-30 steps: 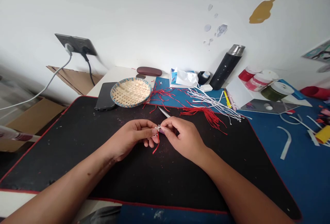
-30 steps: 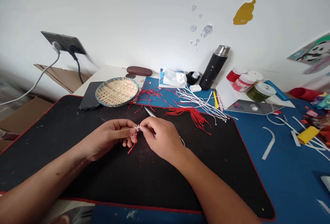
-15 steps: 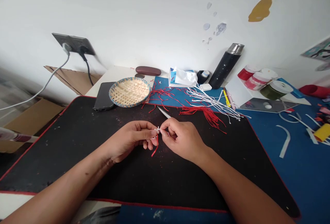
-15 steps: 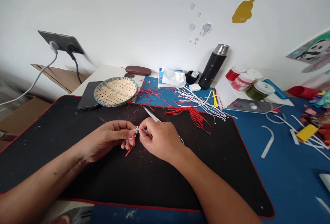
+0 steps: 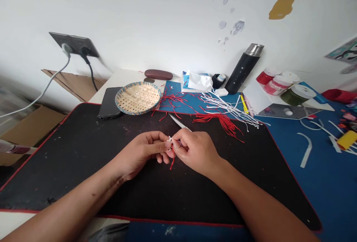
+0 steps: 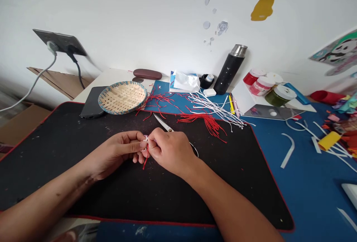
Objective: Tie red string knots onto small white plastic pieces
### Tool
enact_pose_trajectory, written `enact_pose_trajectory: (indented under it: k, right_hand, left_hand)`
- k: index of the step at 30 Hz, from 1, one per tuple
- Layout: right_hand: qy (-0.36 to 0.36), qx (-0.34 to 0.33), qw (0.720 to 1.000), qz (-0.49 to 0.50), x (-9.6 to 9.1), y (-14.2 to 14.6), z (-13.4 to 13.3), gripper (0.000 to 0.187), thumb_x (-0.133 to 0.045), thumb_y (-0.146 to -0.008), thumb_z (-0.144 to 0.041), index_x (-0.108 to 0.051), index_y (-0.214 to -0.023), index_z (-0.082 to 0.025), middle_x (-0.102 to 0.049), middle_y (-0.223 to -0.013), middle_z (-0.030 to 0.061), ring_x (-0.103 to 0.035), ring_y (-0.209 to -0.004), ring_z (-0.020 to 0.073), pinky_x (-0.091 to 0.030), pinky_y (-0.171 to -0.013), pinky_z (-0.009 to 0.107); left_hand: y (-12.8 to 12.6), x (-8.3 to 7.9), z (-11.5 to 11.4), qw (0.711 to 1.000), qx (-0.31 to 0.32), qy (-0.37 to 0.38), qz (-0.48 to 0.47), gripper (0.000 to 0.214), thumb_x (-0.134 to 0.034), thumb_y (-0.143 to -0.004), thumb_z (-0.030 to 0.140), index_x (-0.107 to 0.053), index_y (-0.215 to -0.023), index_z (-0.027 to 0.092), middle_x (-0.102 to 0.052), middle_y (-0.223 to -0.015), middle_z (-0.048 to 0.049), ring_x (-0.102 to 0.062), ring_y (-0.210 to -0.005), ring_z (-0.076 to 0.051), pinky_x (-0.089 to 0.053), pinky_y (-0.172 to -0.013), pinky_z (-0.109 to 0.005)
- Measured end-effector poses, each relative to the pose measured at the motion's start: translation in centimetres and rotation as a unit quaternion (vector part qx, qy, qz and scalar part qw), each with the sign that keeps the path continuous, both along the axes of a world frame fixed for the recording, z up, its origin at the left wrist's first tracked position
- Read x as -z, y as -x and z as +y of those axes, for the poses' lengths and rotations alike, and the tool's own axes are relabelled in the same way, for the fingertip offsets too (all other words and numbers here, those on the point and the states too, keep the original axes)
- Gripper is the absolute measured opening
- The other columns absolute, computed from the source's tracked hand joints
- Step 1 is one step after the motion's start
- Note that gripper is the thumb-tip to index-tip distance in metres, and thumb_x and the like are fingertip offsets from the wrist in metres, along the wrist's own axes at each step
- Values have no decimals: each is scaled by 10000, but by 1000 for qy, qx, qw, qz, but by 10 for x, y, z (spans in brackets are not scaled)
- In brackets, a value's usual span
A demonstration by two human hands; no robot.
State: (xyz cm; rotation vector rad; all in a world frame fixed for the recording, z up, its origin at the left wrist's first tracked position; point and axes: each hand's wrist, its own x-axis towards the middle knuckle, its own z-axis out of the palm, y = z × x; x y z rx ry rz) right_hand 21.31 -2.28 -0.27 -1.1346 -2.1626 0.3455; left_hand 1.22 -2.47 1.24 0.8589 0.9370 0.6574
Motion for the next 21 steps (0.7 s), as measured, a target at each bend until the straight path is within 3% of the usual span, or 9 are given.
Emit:
enact_pose_trajectory:
  k: [3, 6, 21]
  right_hand:
    - [71, -3, 997, 30, 0, 0, 1, 81, -599, -951, -241, -631, -879, -222, -610, -554, -61, -510, -465, 95, -323, -524, 233]
    - [98, -13, 993, 57, -1, -2, 3, 60, -597, -954, -240, -634, -909, -225, -592, -561, -72, -501, -473, 91, -347, -537, 226]
    - [68, -32, 997, 31, -3, -4, 3, 65, -580, -960, -215, -645, -960, -222, -656, -622, -50, -531, -490, 98, -363, -551, 231]
  left_hand:
    - [0, 1, 0, 1000, -1, -7, 3, 308, -887, -775, 401, -734, -820, 137, -753, -737, -62, -659, -637, -153, -446, -600, -255]
    - [0, 2, 1, 1000, -4, -20, 5, 286, -864, -806, 395, -732, -838, 142, -757, -755, -59, -665, -650, -152, -449, -609, -255]
    - [1, -2, 1, 1000, 6, 14, -1, 307, -886, -768, 397, -731, -822, 137, -757, -749, -77, -657, -649, -157, -451, -610, -251]
